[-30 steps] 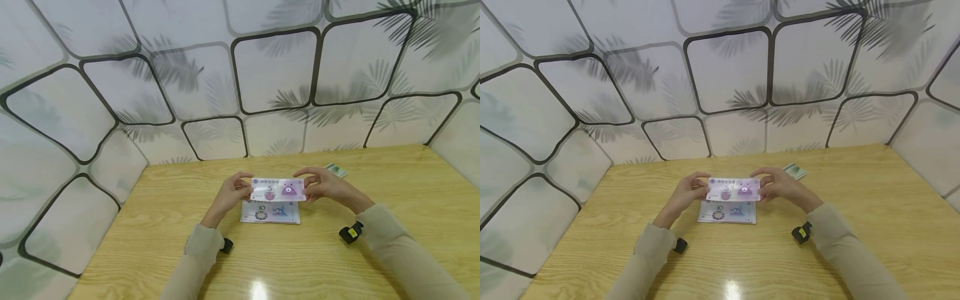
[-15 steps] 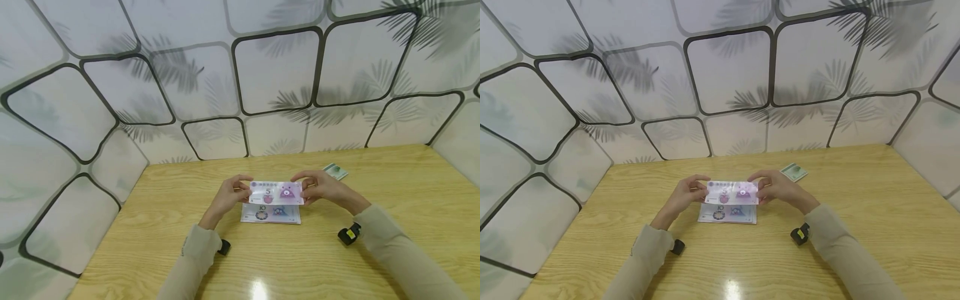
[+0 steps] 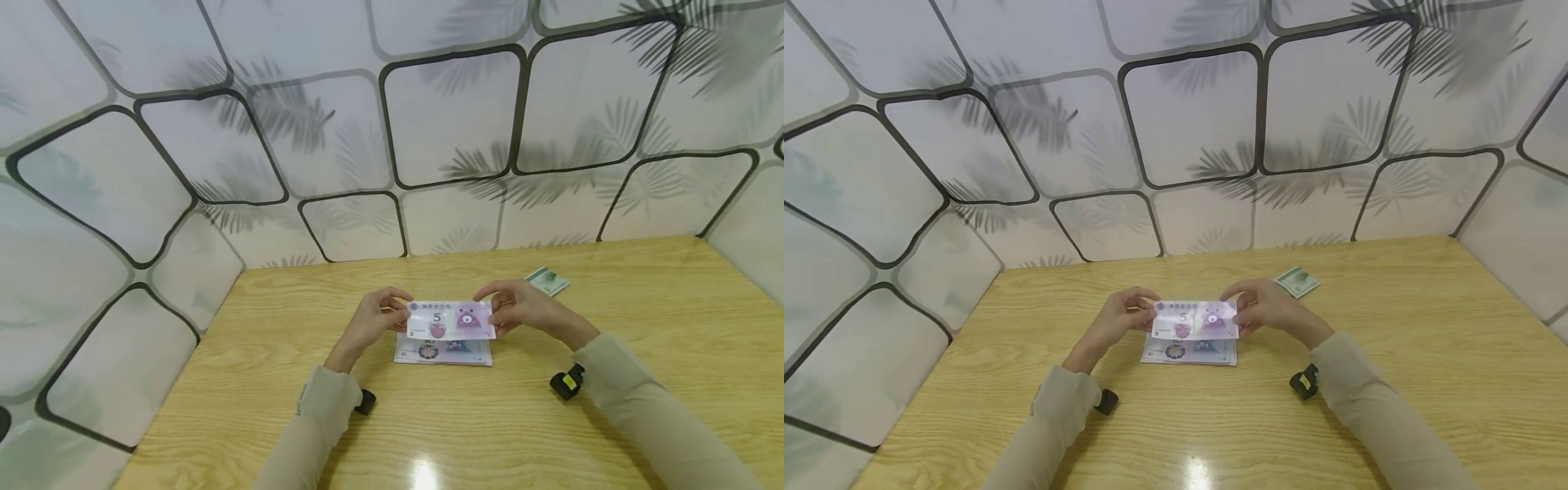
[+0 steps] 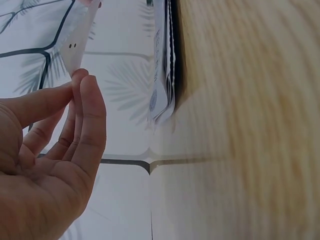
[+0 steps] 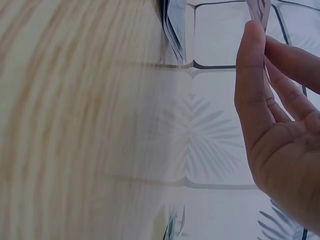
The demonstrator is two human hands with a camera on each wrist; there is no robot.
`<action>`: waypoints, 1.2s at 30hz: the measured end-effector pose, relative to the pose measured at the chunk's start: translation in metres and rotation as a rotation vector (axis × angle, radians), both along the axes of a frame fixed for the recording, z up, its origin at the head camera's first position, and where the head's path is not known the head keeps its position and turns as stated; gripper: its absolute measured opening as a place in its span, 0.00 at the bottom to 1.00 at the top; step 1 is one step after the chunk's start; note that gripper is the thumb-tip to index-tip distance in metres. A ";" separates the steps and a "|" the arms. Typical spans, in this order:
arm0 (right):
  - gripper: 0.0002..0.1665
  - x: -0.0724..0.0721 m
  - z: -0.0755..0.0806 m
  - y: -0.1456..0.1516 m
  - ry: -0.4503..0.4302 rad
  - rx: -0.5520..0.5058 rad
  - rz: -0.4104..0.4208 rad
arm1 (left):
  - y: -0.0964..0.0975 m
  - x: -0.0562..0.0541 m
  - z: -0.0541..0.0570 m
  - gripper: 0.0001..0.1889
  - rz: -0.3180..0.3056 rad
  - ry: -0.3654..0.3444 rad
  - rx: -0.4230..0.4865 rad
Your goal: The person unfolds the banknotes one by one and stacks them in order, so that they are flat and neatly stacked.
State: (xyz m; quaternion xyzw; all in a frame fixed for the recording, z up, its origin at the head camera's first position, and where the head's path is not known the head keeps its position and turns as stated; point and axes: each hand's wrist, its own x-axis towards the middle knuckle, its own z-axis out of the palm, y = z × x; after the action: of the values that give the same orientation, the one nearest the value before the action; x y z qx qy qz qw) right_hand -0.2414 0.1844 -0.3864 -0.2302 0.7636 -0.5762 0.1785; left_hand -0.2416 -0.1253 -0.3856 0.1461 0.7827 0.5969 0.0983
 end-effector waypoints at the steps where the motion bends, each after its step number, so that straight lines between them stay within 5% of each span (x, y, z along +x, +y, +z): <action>1: 0.27 0.000 0.000 0.000 0.001 0.003 0.001 | 0.000 0.000 0.000 0.13 -0.001 0.002 0.000; 28: 0.17 -0.003 -0.003 -0.018 0.092 0.114 0.047 | -0.002 -0.004 -0.001 0.05 0.002 -0.038 -0.112; 36: 0.15 -0.003 -0.006 -0.020 0.062 0.153 0.079 | -0.003 -0.004 -0.002 0.07 -0.002 -0.023 -0.220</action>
State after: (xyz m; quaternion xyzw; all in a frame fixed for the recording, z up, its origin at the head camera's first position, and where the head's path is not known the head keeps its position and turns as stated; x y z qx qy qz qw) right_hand -0.2444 0.1643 -0.3925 -0.2635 0.8009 -0.5013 0.1943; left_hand -0.2452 -0.1285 -0.3878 0.1286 0.8421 0.5091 0.1232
